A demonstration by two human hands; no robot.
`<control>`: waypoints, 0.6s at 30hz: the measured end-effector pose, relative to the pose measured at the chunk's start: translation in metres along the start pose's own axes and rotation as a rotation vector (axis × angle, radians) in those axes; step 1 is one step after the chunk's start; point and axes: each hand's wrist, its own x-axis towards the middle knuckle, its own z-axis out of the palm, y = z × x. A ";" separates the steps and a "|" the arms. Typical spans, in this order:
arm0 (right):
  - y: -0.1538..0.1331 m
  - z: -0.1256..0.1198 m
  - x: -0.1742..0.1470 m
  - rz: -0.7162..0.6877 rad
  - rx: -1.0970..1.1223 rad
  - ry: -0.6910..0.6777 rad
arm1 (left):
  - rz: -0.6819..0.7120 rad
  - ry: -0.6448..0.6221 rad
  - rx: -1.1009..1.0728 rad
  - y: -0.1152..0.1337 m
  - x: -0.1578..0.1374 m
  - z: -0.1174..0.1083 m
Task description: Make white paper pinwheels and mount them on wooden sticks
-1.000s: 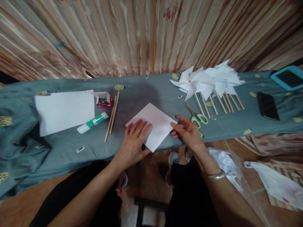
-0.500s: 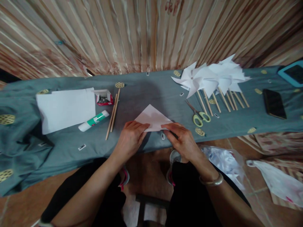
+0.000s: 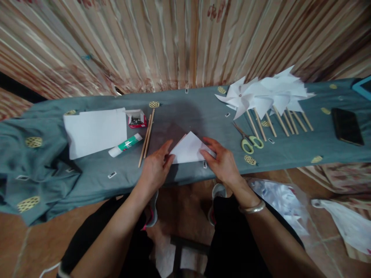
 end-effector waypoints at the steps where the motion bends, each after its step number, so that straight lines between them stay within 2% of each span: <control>1: 0.000 0.000 0.000 -0.008 -0.014 0.000 | -0.019 -0.014 -0.030 -0.002 -0.001 -0.001; 4: 0.002 0.000 -0.003 -0.043 -0.033 0.011 | -0.035 -0.020 -0.129 -0.006 -0.002 -0.003; 9: 0.006 0.000 -0.004 -0.070 -0.004 0.006 | 0.053 -0.021 -0.264 -0.013 -0.006 0.000; 14: 0.007 0.002 -0.001 -0.074 -0.018 0.018 | 0.060 -0.051 -0.242 -0.015 -0.009 -0.001; 18: 0.005 0.004 0.000 -0.072 -0.083 0.044 | -0.003 -0.029 -0.226 -0.019 -0.010 -0.002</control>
